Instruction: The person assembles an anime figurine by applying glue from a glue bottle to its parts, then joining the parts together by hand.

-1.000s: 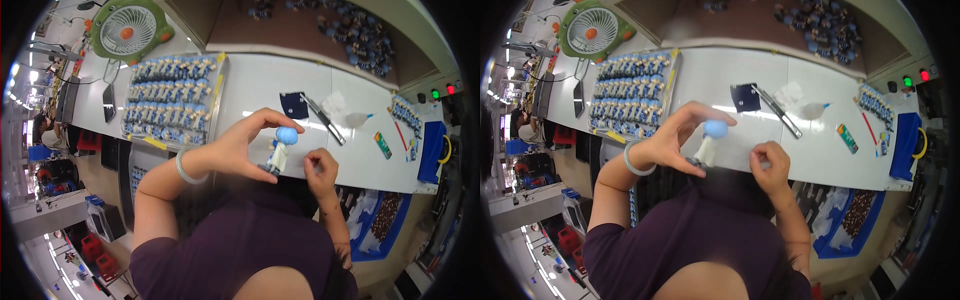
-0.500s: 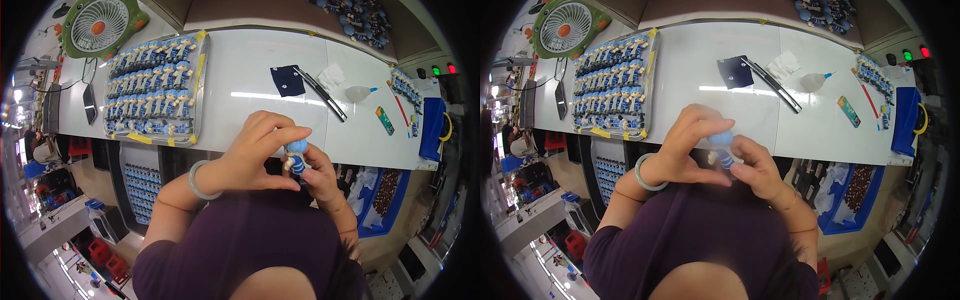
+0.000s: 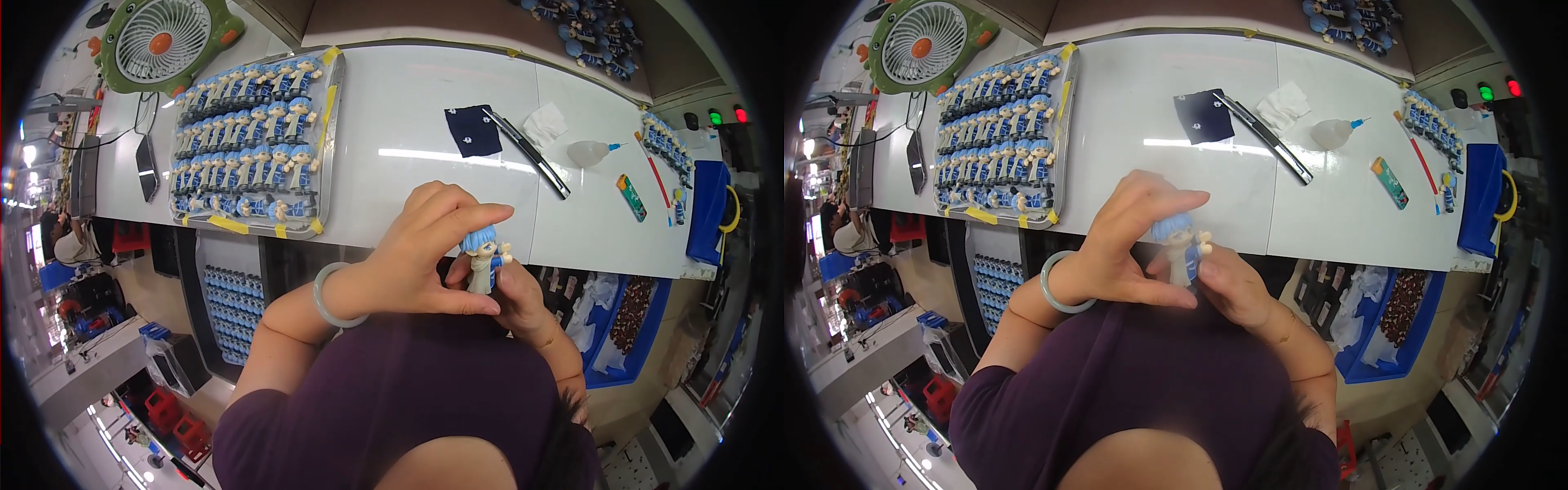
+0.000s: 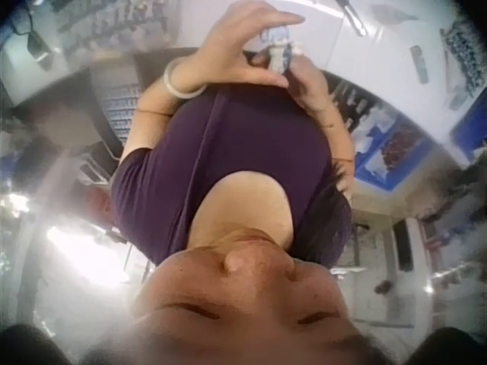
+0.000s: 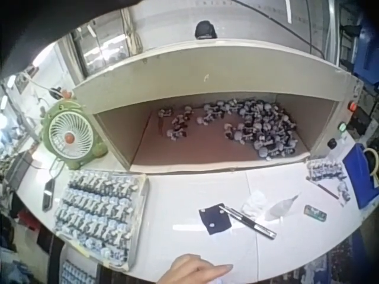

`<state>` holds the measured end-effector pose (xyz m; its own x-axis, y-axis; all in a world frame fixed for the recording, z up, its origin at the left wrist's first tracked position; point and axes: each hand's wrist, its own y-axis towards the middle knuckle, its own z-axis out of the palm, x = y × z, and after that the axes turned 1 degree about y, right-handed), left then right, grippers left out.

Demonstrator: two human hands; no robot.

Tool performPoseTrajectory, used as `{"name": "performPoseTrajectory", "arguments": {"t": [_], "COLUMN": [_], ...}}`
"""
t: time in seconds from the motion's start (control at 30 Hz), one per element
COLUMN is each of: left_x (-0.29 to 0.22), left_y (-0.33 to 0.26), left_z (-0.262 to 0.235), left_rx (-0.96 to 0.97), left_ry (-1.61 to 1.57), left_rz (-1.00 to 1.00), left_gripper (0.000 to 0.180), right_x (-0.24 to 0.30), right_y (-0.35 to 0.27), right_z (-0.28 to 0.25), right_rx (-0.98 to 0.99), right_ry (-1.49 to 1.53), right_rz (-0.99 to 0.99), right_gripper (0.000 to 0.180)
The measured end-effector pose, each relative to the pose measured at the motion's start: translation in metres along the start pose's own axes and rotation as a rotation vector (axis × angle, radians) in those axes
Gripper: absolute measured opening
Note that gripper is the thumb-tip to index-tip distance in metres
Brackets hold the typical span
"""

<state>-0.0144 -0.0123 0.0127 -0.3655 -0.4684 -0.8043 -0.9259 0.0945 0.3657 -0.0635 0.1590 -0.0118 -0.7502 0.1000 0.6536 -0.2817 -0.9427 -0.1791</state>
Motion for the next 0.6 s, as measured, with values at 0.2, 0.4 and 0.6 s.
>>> {"name": "performPoseTrajectory", "arguments": {"t": [0.2,0.4,0.6], "left_x": [0.003,0.008,0.012], "left_y": [-0.001,-0.003,-0.015], "left_z": [0.002,0.002,0.001], "left_rx": [0.004,0.047,0.178], "left_ry": [-0.036,-0.153,-0.74], "left_rz": [0.012,0.026,-0.3], "left_gripper": [0.069,0.058,0.032], "right_x": [-0.003,0.004,0.026], "right_y": [-0.008,-0.009,-0.011], "right_z": [-0.007,-0.006,-0.005], "right_rx": [-0.002,-0.211,-0.285], "right_ry": [-0.275,-0.552,-0.838], "right_rz": [-0.076,-0.187,-0.302], "right_gripper": [0.037,0.028,0.014]}}
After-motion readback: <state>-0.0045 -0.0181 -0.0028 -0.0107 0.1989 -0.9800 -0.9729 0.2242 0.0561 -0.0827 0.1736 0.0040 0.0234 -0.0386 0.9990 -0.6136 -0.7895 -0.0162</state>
